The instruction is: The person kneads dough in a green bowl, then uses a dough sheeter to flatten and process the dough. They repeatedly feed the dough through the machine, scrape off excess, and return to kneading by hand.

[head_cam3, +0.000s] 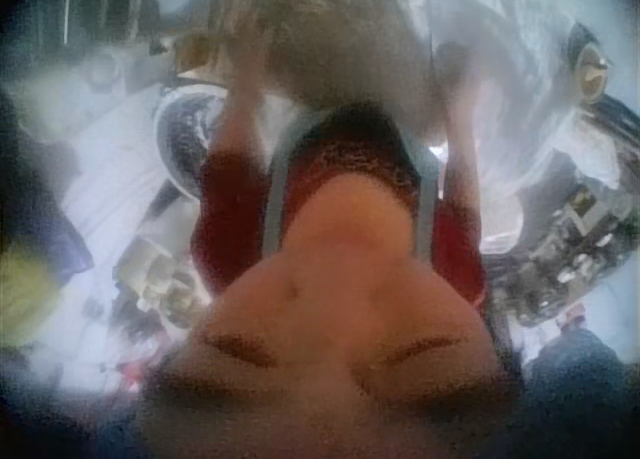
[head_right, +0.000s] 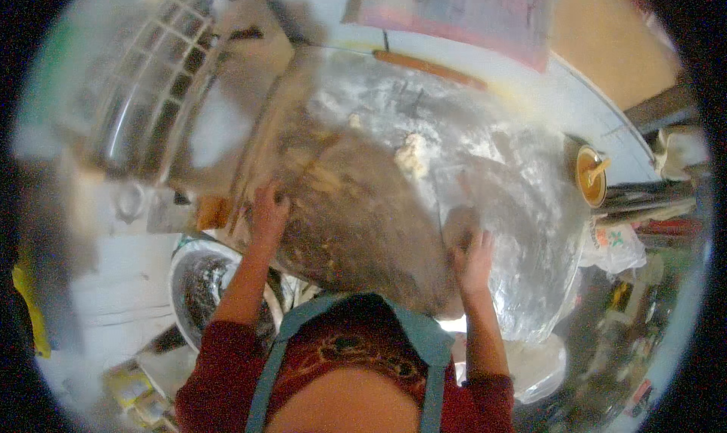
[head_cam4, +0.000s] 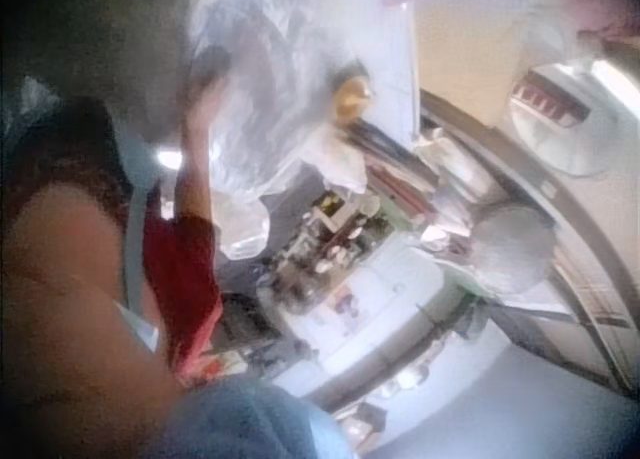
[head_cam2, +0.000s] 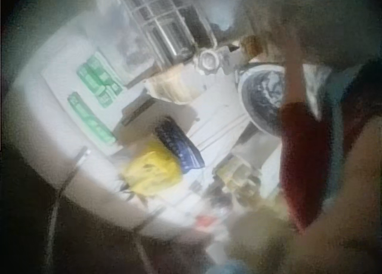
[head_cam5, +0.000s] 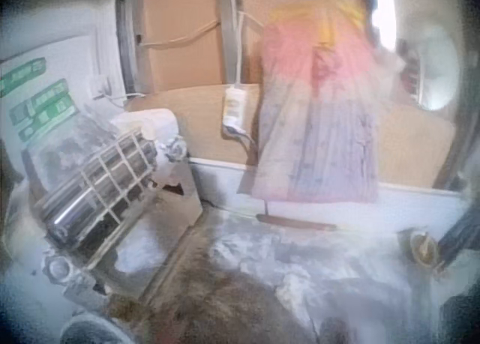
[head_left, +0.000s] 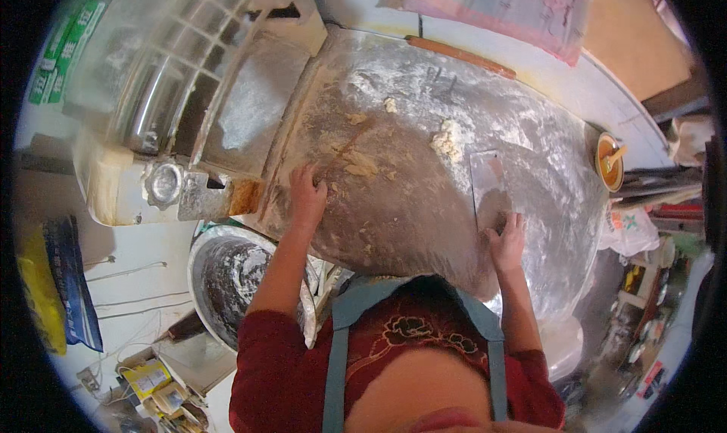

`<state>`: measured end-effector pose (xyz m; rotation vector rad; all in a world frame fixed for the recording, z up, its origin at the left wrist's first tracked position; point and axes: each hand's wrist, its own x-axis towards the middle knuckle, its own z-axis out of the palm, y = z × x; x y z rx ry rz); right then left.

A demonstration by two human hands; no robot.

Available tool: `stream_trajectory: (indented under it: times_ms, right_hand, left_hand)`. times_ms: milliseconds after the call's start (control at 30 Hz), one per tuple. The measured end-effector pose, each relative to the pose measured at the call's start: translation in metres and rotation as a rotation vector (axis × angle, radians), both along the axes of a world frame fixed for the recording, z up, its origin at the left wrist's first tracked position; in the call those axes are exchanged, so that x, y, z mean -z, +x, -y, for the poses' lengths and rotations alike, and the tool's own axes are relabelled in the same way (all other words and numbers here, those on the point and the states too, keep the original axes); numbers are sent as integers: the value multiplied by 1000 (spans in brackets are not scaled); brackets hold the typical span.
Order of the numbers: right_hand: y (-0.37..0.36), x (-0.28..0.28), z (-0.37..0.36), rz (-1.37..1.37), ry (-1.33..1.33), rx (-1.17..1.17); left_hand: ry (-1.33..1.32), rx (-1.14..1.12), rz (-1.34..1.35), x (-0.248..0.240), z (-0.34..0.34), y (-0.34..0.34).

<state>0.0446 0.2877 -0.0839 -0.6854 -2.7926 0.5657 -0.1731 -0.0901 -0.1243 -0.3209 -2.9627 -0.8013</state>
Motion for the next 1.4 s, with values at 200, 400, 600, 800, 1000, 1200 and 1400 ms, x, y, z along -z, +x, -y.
stream_trajectory:
  times_ms: [200,400,600,800,1000,1200,1400]
  right_hand:
    - [11,-4,-6,-128,-112,45]
    - [-34,-23,39,-280,-636,45]
    - [-79,-15,20,-325,-1622,245]
    - [-34,6,-112,-894,-1430,393]
    - [15,6,-104,-192,-1112,519]
    - [30,8,-3,70,-314,185]
    - [46,-9,-38,-23,-1116,340]
  left_hand:
    - [-127,45,-23,5,-28,-47]
    - [153,264,-89,-58,-91,-2]
    - [197,772,43,-66,-189,51]
    - [340,528,18,-63,-183,53]
    - [386,347,261,-16,-127,57]
    - [221,1,101,18,-51,54]
    - [-73,-142,11,1,16,51]
